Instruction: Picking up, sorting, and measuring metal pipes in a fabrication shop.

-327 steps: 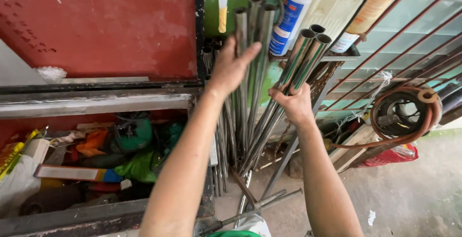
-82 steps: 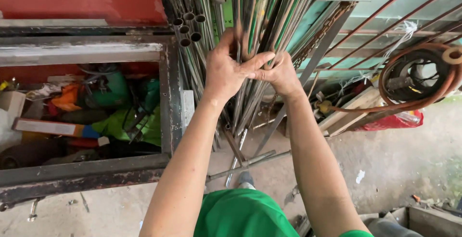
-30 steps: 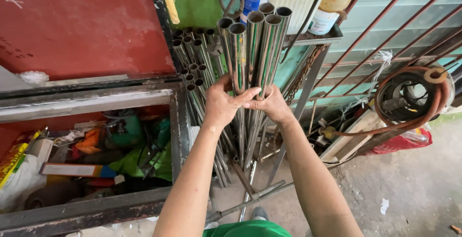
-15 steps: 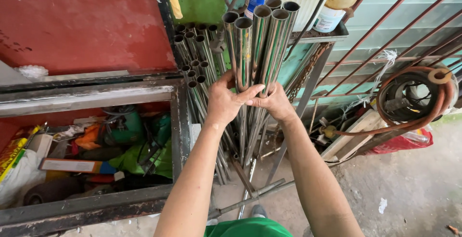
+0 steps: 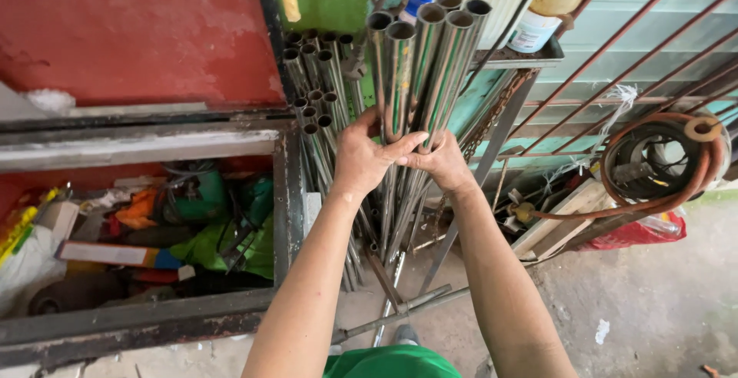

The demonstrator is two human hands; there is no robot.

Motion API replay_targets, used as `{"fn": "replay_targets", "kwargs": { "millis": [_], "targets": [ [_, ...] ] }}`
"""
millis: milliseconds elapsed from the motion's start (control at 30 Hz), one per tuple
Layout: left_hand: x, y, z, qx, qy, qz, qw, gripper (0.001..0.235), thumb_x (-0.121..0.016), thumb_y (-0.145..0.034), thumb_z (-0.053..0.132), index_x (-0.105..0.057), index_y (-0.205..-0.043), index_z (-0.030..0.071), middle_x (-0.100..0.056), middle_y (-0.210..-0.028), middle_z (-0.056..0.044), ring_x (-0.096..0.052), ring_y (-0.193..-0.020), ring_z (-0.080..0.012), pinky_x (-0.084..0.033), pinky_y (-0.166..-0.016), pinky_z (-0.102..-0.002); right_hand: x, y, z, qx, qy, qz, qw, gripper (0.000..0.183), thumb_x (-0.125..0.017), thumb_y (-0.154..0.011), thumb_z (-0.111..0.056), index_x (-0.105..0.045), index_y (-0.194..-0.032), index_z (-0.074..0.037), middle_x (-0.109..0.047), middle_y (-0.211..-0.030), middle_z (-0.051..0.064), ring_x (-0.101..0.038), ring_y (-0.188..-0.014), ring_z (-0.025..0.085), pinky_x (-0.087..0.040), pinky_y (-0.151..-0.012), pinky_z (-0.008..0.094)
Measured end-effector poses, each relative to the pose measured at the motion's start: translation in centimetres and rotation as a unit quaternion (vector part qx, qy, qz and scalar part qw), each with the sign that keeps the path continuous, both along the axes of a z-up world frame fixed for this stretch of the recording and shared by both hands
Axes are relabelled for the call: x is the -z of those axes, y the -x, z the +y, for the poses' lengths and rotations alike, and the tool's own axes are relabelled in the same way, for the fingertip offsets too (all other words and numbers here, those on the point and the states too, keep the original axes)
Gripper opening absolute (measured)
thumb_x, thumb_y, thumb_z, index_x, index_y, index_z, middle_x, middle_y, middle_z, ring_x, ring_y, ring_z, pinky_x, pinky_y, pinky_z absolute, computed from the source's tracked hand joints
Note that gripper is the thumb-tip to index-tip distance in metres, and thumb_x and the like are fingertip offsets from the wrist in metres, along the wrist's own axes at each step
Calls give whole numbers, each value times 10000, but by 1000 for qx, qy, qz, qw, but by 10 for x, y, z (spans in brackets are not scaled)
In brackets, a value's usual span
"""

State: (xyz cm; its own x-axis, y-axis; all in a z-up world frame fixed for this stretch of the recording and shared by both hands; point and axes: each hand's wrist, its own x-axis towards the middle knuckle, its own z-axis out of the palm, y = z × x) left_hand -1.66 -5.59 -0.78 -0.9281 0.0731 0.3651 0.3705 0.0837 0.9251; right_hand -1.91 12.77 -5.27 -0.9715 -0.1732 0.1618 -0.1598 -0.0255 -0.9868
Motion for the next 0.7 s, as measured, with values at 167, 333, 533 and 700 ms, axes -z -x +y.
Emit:
{"fn": "replay_targets", "kwargs": {
  "millis": [167,333,533,700],
  "targets": [
    [-1,-2,-2,-6,5,-25,1000,503,-907,-728,363,-736,-1096,67,-801,-1008,-56,-774,-891,-172,-610,-839,-317,31,10,15,8,-22,4,1000,360,-961,-729,-194,-727,-934,-10,-677,-862,-25,-604,-819,84,-512,-751,273],
    [-15,5,-9,29,-7,-15,999,596,-894,-693,481,-721,-1094,76,-789,-990,-61,-770,-871,-182,-609,-840,-327,21,10,14,16,-36,2,999,372,-992,-737,-191,-694,-858,-4,-610,-813,-28,-532,-781,98,-470,-712,294],
    [-68,25,-25,40,53,77,995,548,-753,-856,675,-700,-988,146,-738,-975,8,-717,-941,-141,-569,-913,-341,11,6,6,51,-39,-15,998,483,-983,-681,-294,-680,-950,-31,-628,-852,-42,-569,-822,111,-507,-774,292],
    [-90,35,-31,54,40,104,992,498,-804,-877,552,-667,-939,77,-640,-822,18,-582,-737,-115,-508,-690,-292,-5,4,1,47,-31,-13,998,578,-970,-628,-345,-684,-1048,-68,-633,-866,-58,-580,-821,92,-507,-765,277]
  ]
}}
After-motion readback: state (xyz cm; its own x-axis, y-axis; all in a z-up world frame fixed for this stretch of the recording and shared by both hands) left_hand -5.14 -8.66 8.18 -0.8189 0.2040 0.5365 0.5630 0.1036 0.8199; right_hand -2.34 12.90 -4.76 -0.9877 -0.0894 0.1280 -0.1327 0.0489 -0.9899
